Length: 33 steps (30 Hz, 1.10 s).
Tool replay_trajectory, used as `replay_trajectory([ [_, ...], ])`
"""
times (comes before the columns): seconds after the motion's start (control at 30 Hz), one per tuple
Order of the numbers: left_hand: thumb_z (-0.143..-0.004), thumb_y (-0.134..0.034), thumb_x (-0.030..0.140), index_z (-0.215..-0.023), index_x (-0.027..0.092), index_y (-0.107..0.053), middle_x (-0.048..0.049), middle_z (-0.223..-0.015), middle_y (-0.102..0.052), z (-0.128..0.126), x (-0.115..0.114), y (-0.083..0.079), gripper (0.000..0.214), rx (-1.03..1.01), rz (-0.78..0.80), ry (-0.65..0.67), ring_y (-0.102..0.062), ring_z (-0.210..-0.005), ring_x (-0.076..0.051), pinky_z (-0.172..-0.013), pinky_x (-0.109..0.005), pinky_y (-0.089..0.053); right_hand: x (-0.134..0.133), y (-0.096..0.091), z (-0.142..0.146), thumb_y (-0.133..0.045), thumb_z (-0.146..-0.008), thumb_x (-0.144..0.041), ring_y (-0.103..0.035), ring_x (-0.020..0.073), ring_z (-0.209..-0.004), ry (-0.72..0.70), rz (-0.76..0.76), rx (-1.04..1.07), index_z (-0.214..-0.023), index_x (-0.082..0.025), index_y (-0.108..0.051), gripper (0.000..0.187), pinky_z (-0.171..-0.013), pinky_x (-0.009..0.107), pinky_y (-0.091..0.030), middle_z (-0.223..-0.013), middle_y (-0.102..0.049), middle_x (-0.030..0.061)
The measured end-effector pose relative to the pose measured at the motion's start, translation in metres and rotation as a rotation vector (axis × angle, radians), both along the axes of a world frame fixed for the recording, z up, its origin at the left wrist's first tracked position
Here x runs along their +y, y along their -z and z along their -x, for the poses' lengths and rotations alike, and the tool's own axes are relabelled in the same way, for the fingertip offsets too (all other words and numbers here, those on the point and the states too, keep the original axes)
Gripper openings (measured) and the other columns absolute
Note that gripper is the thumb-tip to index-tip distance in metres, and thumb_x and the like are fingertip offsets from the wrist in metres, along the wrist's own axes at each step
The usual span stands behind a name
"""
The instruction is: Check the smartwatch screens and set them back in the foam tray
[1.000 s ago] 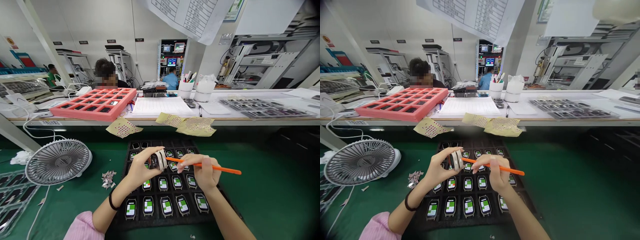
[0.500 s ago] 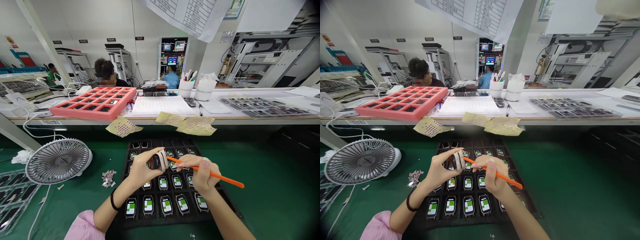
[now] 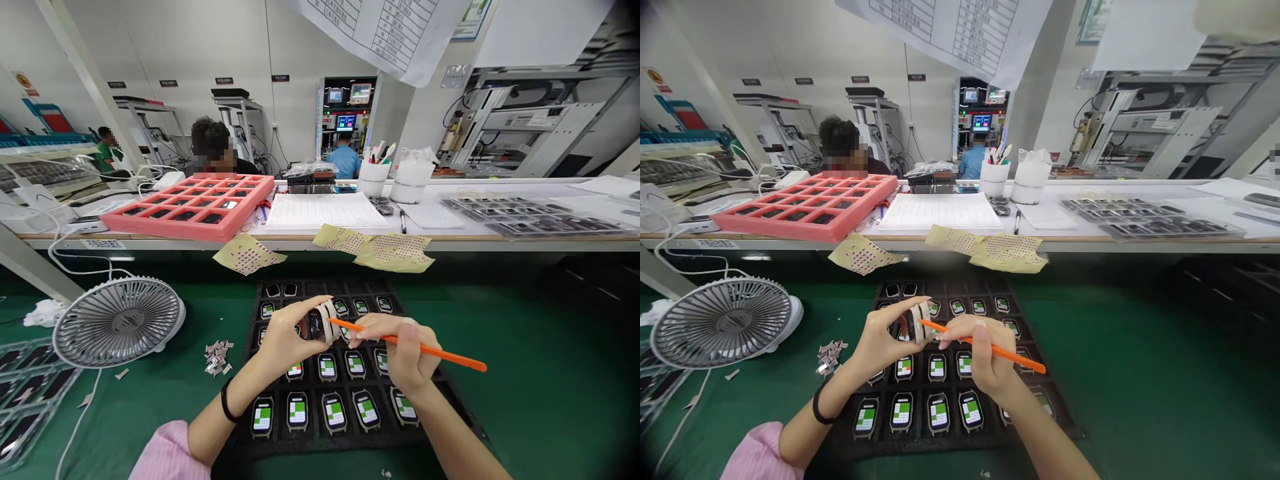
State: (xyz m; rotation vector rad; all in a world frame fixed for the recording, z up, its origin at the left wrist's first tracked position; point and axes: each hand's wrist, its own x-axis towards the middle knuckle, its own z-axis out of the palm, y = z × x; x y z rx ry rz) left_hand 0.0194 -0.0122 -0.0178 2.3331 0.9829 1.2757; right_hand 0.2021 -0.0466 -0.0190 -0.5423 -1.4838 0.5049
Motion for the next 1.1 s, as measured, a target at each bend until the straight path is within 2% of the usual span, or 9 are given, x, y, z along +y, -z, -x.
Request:
replay_trajectory([
  [0.27, -0.064, -0.069, 0.013, -0.114, 0.02, -0.062, -0.0022, -0.092, -0.074, -0.001, 0.003, 0.004, 0.051, 0.021, -0.011, -0.039, -0.061, -0.055, -0.012, -0.056, -0.024, -0.052, 0.003, 0.003, 0.001, -0.031, -0.098, -0.026, -0.065, 0.0203, -0.057, 0.022, 0.007, -0.026, -0.081, -0.021, -0.073, 0.045, -0.055, 0.038, -0.053, -0.057, -0.067, 0.0047],
  [0.43, -0.064, -0.069, 0.012, -0.116, 0.021, -0.061, -0.0034, -0.099, -0.073, 0.0, 0.003, 0.001, 0.053, 0.026, 0.018, -0.012, -0.061, -0.057, -0.012, -0.054, -0.024, -0.051, 0.003, 0.0, -0.002, -0.031, -0.098, -0.029, -0.067, 0.0205, -0.058, 0.0, 0.041, -0.021, -0.079, -0.021, -0.072, 0.046, -0.057, 0.037, -0.053, -0.06, -0.07, 0.0045],
  [0.53, -0.064, -0.069, 0.01, -0.115, 0.02, -0.061, -0.0047, -0.101, -0.072, 0.002, 0.003, -0.003, 0.053, 0.049, 0.007, -0.02, -0.062, -0.068, -0.015, -0.054, -0.023, -0.05, 0.004, -0.004, -0.005, -0.031, -0.098, -0.031, -0.069, 0.0207, -0.063, 0.031, 0.086, 0.015, -0.083, -0.022, -0.069, 0.042, -0.062, 0.037, -0.055, -0.068, -0.073, 0.0044],
  [0.63, -0.065, -0.068, 0.008, -0.113, 0.02, -0.062, -0.007, -0.105, -0.069, 0.003, 0.005, -0.005, 0.049, 0.062, -0.026, -0.058, -0.063, -0.089, -0.021, -0.059, -0.025, -0.052, 0.009, -0.006, 0.0, -0.039, -0.096, -0.033, -0.07, 0.0212, -0.077, 0.115, 0.217, -0.027, -0.077, -0.022, -0.059, 0.03, -0.071, 0.037, -0.054, -0.082, -0.074, 0.0053],
  [0.73, -0.066, -0.066, 0.009, -0.113, 0.022, -0.062, -0.008, -0.113, -0.064, 0.003, 0.006, -0.002, 0.049, 0.07, -0.059, -0.104, -0.06, -0.1, -0.024, -0.07, -0.031, -0.055, 0.016, -0.005, 0.013, -0.061, -0.085, -0.034, -0.067, 0.0218, -0.085, 0.068, 0.422, -0.151, -0.068, -0.023, -0.044, 0.026, -0.073, 0.034, -0.052, -0.094, -0.071, 0.0065],
  [0.83, -0.069, -0.064, 0.009, -0.113, 0.023, -0.061, -0.0077, -0.112, -0.061, 0.004, 0.006, 0.002, 0.047, 0.09, -0.084, -0.126, -0.059, -0.1, -0.024, -0.077, -0.035, -0.055, 0.022, 0.001, 0.023, -0.072, -0.073, -0.035, -0.058, 0.0152, -0.067, -0.052, 0.551, -0.173, -0.067, -0.024, -0.034, 0.04, -0.061, 0.028, -0.048, -0.081, -0.064, 0.0008],
  [0.93, -0.072, -0.066, 0.013, -0.117, 0.023, -0.059, -0.0075, -0.108, -0.06, 0.003, 0.005, 0.004, 0.046, 0.096, -0.093, -0.1, -0.06, -0.098, -0.023, -0.078, -0.034, -0.056, 0.027, 0.004, 0.023, -0.071, -0.072, -0.036, -0.038, 0.0094, -0.052, -0.17, 0.63, -0.078, -0.066, -0.024, -0.031, 0.043, -0.05, 0.023, -0.037, -0.061, -0.042, -0.0072],
  [1.0, -0.075, -0.07, 0.022, -0.122, 0.024, -0.056, -0.0077, -0.109, -0.059, 0.001, 0.005, 0.003, 0.049, 0.078, -0.084, -0.07, -0.061, -0.096, -0.022, -0.074, -0.032, -0.056, 0.028, 0.002, 0.02, -0.072, -0.071, -0.036, -0.03, 0.009, -0.051, -0.225, 0.677, 0.002, -0.064, -0.023, -0.031, 0.044, -0.048, 0.021, -0.031, -0.058, -0.032, -0.0087],
  [1.1, -0.076, -0.071, 0.032, -0.126, 0.025, -0.052, -0.0086, -0.113, -0.059, 0.001, 0.004, 0.0, 0.054, 0.027, -0.039, -0.024, -0.062, -0.086, -0.018, -0.06, -0.026, -0.055, 0.03, -0.002, 0.015, -0.074, -0.068, -0.035, -0.026, 0.0096, -0.053, -0.233, 0.714, 0.074, -0.061, -0.022, -0.03, 0.046, -0.049, 0.022, -0.026, -0.057, -0.028, -0.0086],
])
